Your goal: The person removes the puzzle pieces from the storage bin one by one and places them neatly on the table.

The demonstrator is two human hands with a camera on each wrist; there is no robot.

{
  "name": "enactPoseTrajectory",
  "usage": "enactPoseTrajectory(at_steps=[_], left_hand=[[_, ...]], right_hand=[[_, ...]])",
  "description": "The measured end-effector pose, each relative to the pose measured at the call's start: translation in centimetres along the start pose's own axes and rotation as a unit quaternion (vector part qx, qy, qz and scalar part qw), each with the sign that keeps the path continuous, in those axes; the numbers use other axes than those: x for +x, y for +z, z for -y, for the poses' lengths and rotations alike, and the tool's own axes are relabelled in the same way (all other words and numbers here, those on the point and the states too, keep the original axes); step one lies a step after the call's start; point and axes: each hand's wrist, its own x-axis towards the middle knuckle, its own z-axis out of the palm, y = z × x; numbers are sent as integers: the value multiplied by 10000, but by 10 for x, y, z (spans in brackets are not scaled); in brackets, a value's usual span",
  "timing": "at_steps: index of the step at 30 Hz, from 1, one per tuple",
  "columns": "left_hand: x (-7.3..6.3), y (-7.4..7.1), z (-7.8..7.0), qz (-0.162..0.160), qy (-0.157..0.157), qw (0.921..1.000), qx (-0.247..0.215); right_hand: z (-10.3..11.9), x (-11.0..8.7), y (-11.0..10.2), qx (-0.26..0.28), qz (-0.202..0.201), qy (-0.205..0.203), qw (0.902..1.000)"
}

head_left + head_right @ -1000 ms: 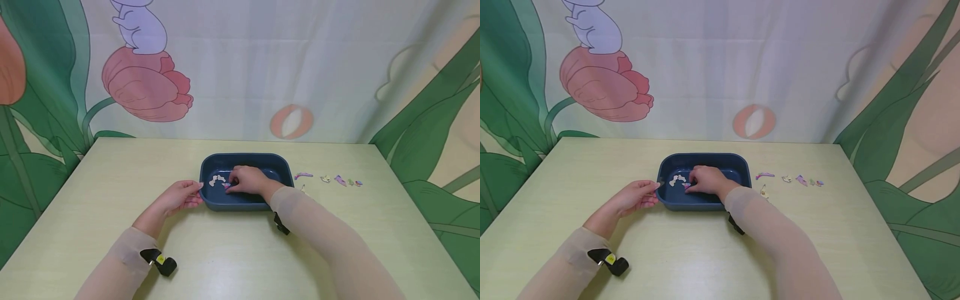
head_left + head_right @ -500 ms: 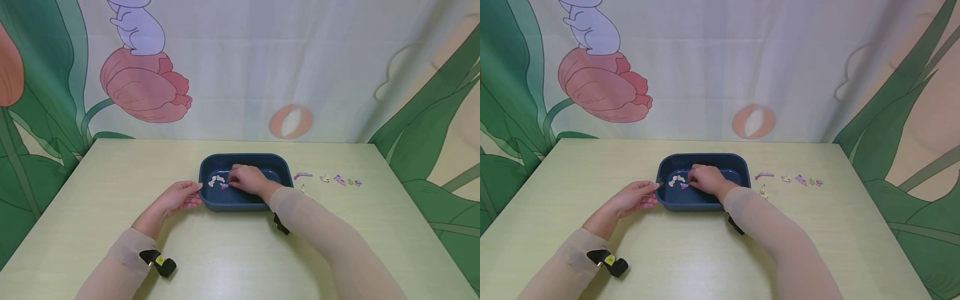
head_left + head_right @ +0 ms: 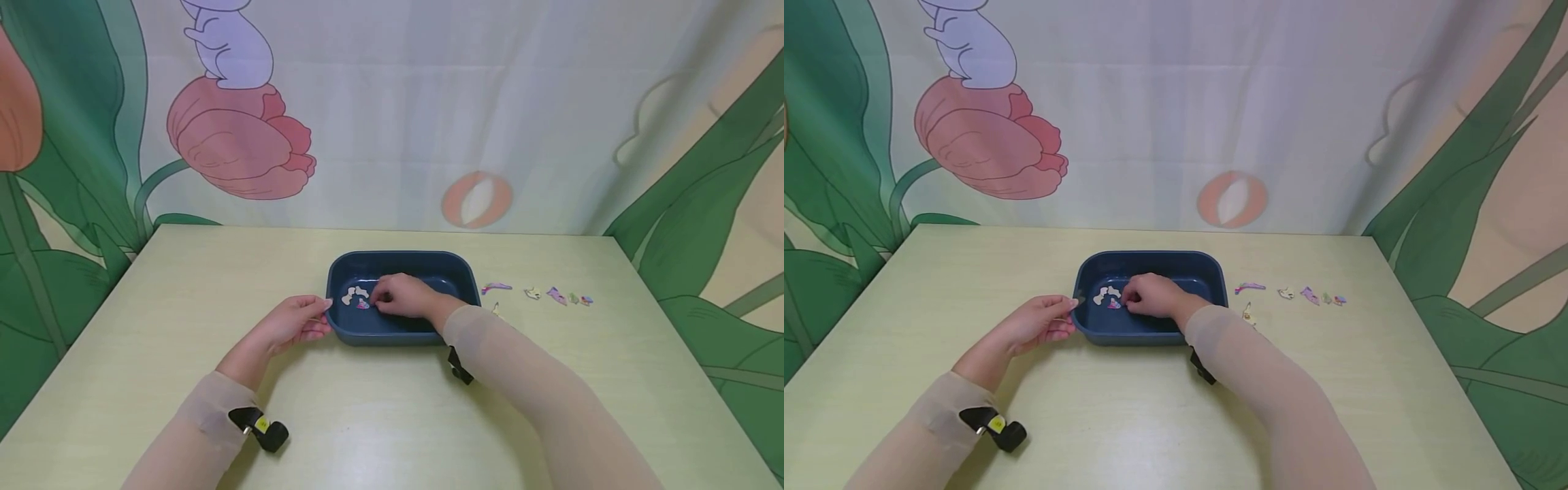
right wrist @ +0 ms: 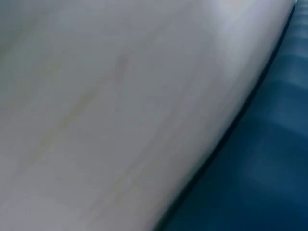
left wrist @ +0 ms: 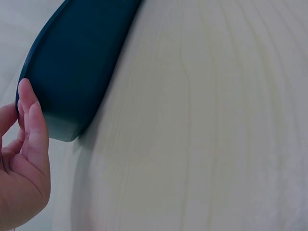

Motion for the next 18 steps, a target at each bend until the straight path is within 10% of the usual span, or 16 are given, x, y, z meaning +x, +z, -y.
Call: enactPoseTrajectory(at_steps=[5, 18], left_hand=[[0, 1, -1, 7, -13, 10000, 48], [1, 1, 0, 36, -51, 10000, 61]], right_hand=[[-3, 1, 3, 500, 102, -111, 9986], [1, 0, 1, -249, 716, 56, 9971]])
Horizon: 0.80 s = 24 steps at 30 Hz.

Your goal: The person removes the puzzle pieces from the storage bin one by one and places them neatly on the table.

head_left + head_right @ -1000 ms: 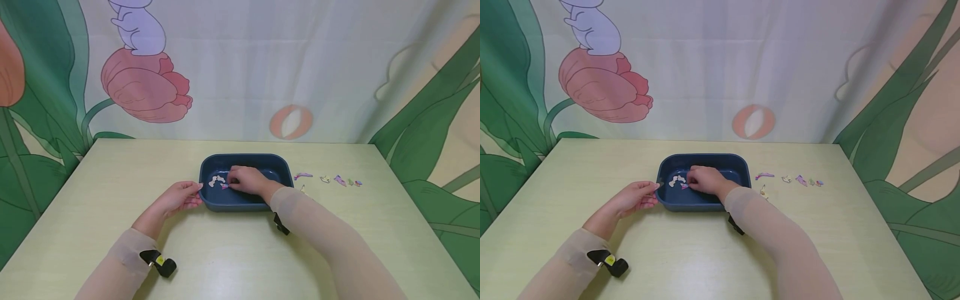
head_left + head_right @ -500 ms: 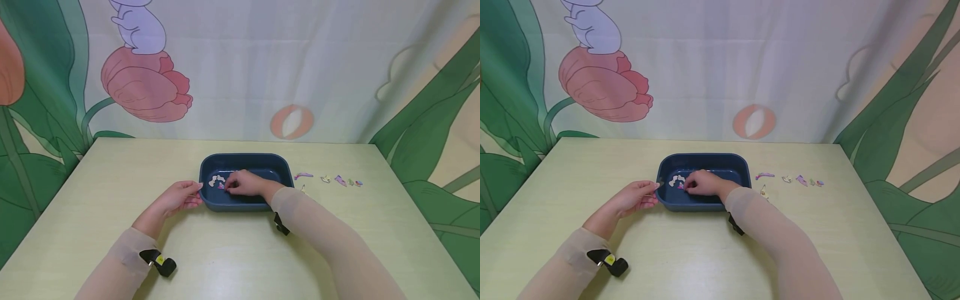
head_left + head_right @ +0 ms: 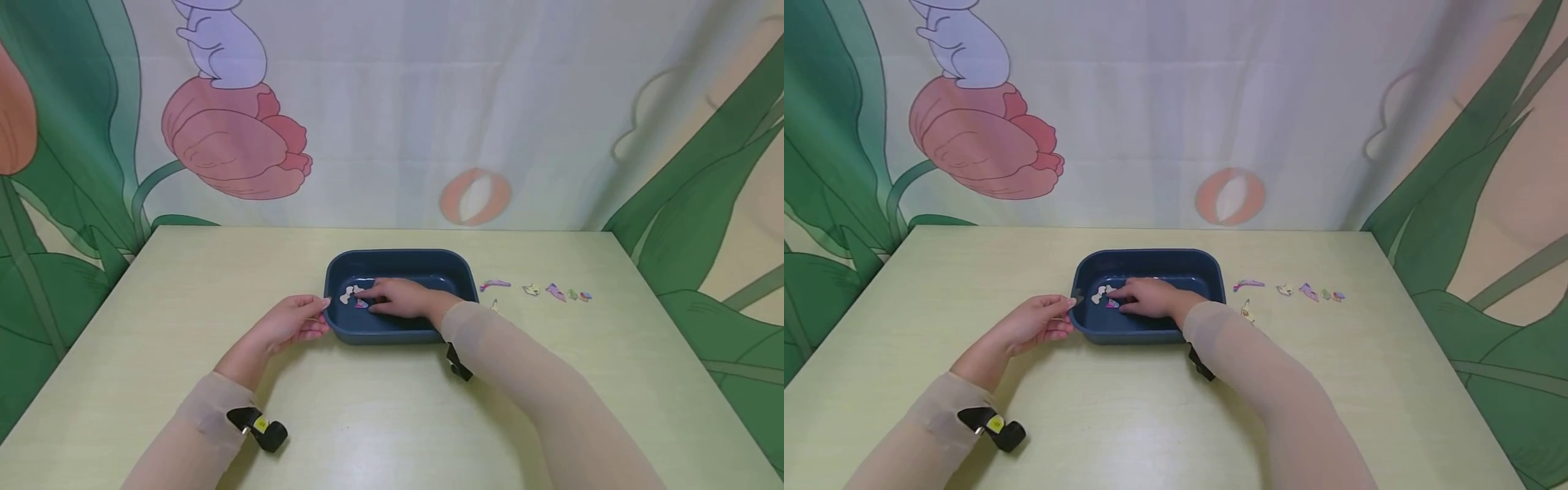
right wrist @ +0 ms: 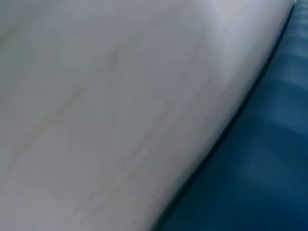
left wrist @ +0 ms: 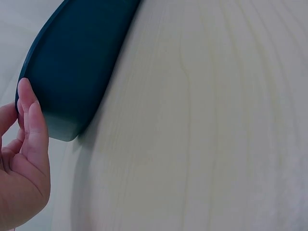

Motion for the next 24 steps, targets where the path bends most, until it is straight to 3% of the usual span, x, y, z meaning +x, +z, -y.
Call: enactPoseTrajectory(at_steps=[5, 12, 18, 24], left_hand=[[-1, -2, -1, -42, -24, 10000, 0], [-4, -3, -4, -105, -75, 9999, 10], [-2, 0, -3, -57, -41, 10000, -29], [-1, 0, 0, -23, 9, 9999, -126]], right_hand=[[1, 5, 0, 47, -61, -7, 10000], [-4, 9, 1, 665, -425, 99, 9968], [-5, 2, -5, 1372, -801, 444, 9863], [0, -12, -15, 1755, -1098, 717, 9757]])
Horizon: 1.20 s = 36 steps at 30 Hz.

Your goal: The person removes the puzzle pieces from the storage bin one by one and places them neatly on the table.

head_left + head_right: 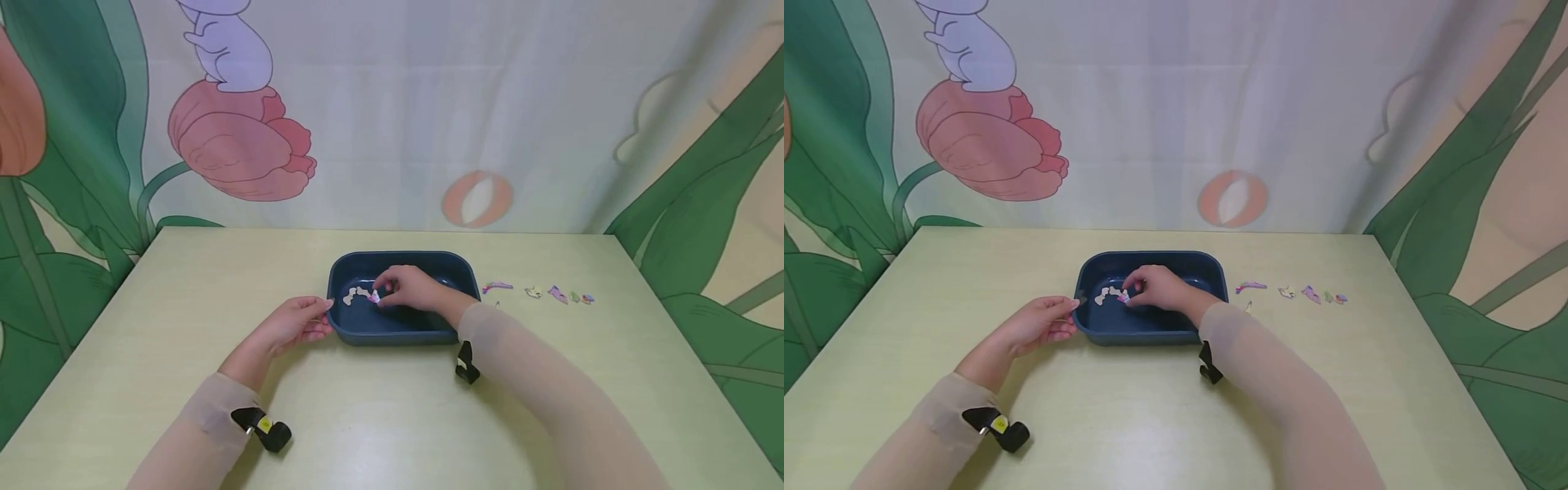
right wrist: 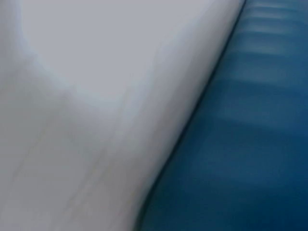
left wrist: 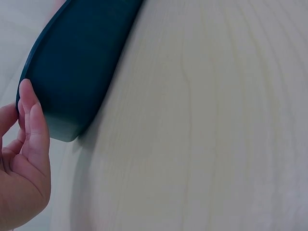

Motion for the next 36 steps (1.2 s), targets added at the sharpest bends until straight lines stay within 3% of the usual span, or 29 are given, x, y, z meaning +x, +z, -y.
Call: enactPoseTrajectory(at_steps=[15, 36], left_hand=[[-1, -4, -3, -48, 19, 9998, 172], [1, -2, 0, -8, 2, 9999, 103]], right_hand=[[-9, -46, -35, 117, -655, 189, 9976], [-26, -96, -57, 59, -1172, 353, 9925]])
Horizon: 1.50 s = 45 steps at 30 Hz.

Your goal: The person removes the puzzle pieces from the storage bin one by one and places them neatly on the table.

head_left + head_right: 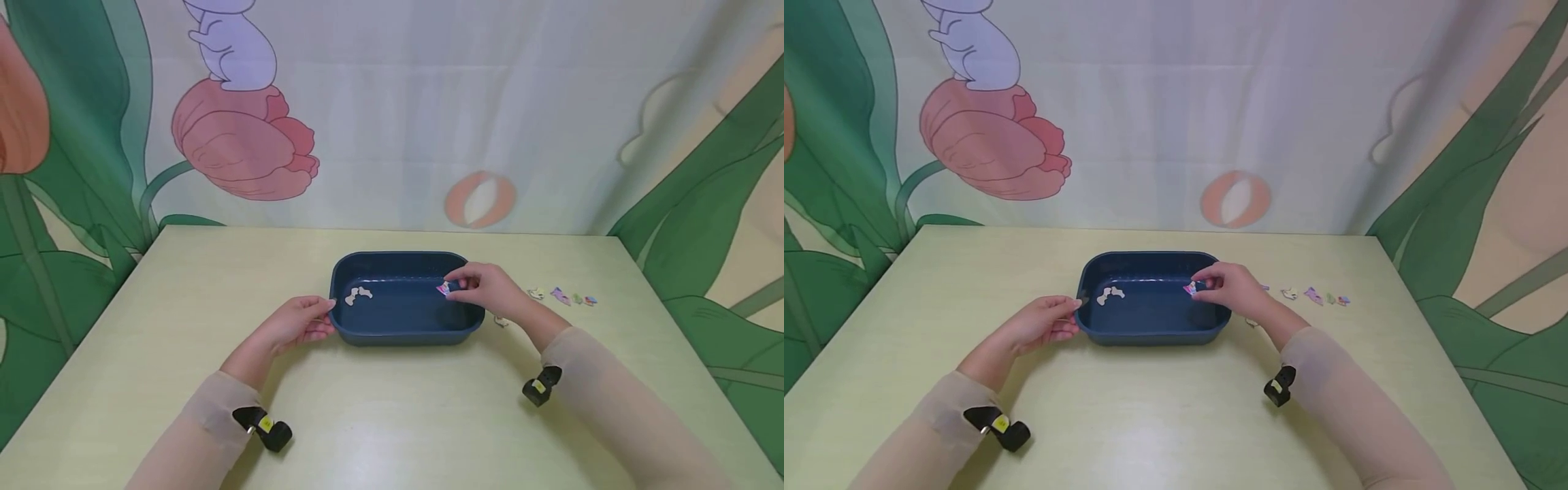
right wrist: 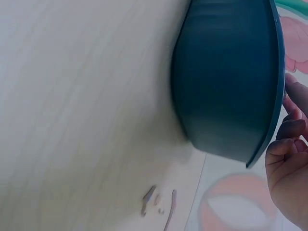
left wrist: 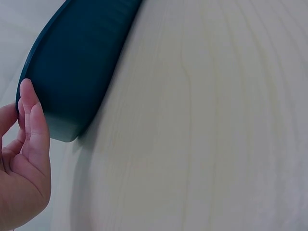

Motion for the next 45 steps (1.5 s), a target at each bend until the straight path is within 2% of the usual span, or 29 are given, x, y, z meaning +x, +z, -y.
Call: enactPoseTrajectory(at_steps=[14, 25, 34, 45], left_hand=[[1, 1, 2, 18, 16, 10000, -38], [2, 3, -1, 107, 100, 9999, -6], [2, 3, -3, 25, 112, 9999, -73], [0, 0, -3, -124, 41, 9999, 2]], right_hand=[[-15, -23, -24, 63, -230, 423, 9988], [-33, -41, -31, 181, -318, 744, 9966], [-39, -52, -40, -170, -428, 953, 9944], [-56, -62, -49, -668, -163, 1640, 9841]])
